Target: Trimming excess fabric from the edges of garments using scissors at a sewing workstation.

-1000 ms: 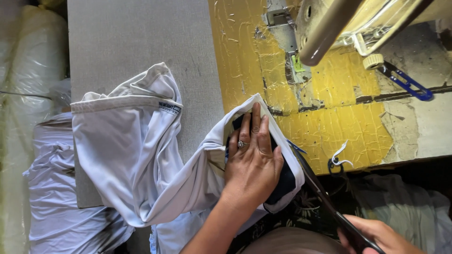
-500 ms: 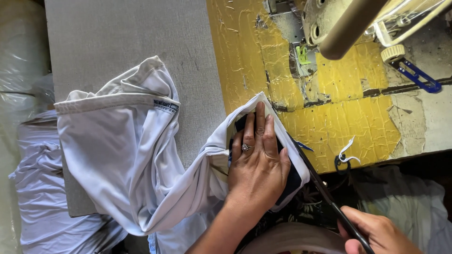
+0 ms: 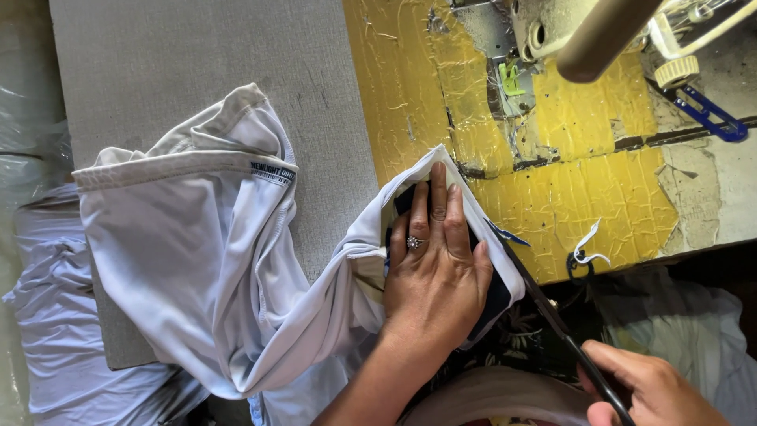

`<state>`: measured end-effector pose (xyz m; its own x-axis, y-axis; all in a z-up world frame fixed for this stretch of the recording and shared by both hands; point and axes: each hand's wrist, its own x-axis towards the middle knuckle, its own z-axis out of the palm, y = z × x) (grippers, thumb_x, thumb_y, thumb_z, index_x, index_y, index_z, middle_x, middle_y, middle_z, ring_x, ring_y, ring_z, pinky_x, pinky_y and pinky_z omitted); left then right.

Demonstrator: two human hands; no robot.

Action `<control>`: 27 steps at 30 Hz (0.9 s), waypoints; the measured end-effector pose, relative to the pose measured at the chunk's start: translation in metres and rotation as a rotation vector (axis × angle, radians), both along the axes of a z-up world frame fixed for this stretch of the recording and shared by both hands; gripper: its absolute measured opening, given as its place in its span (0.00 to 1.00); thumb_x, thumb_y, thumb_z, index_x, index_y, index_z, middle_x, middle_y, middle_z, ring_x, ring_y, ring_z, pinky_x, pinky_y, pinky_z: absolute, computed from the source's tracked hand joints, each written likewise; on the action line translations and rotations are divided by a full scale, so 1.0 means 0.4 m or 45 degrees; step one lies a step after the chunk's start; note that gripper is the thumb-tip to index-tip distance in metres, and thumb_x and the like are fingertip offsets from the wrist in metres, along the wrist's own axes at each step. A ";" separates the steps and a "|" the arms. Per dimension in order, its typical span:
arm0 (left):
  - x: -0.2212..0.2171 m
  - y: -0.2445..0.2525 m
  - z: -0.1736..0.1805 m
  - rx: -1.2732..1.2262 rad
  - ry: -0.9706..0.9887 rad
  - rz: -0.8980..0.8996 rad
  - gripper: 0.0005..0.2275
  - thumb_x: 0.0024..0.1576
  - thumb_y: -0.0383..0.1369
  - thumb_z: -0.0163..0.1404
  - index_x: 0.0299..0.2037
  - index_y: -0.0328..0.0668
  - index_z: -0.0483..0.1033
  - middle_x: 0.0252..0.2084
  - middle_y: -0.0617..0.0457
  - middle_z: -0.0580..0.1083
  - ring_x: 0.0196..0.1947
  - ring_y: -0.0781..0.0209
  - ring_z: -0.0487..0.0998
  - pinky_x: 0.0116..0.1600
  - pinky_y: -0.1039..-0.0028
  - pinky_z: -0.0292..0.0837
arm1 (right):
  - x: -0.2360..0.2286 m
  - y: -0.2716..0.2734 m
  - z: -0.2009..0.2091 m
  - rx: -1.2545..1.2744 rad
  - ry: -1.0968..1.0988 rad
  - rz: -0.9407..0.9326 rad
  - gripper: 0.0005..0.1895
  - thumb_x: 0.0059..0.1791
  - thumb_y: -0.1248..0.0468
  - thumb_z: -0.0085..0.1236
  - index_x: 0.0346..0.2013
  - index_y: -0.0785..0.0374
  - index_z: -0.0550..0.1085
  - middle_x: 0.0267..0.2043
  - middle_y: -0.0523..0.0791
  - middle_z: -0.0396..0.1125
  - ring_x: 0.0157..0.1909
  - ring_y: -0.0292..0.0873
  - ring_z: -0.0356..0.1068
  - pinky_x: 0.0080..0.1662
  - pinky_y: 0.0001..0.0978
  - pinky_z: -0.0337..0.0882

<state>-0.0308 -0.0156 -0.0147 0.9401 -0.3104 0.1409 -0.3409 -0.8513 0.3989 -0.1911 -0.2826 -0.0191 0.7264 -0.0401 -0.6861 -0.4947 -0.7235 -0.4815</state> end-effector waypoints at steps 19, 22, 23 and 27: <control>0.000 0.003 0.012 0.019 -0.012 -0.005 0.34 0.61 0.42 0.49 0.74 0.35 0.50 0.80 0.42 0.47 0.79 0.46 0.52 0.76 0.55 0.50 | -0.056 0.000 -0.032 -0.138 -0.084 0.021 0.28 0.32 0.47 0.90 0.21 0.51 0.73 0.17 0.36 0.67 0.25 0.35 0.57 0.31 0.25 0.64; -0.001 0.002 0.012 0.012 -0.035 0.011 0.34 0.60 0.43 0.50 0.74 0.36 0.51 0.80 0.42 0.48 0.79 0.47 0.53 0.75 0.55 0.53 | -0.063 -0.005 -0.043 -0.138 -0.239 0.065 0.29 0.29 0.37 0.83 0.19 0.50 0.73 0.18 0.37 0.61 0.25 0.35 0.55 0.29 0.25 0.64; -0.001 0.002 0.012 0.011 -0.035 0.012 0.34 0.60 0.43 0.50 0.74 0.36 0.51 0.80 0.42 0.48 0.79 0.47 0.53 0.75 0.55 0.53 | -0.064 -0.005 -0.043 -0.139 -0.239 0.066 0.29 0.29 0.37 0.83 0.19 0.50 0.73 0.18 0.37 0.61 0.25 0.35 0.55 0.29 0.25 0.64; -0.001 0.001 0.009 0.013 -0.029 0.006 0.34 0.61 0.43 0.49 0.74 0.35 0.50 0.80 0.42 0.48 0.79 0.46 0.52 0.76 0.55 0.51 | -0.043 0.003 -0.017 -0.127 -0.086 -0.009 0.23 0.35 0.45 0.81 0.20 0.52 0.75 0.17 0.37 0.68 0.24 0.35 0.59 0.31 0.25 0.65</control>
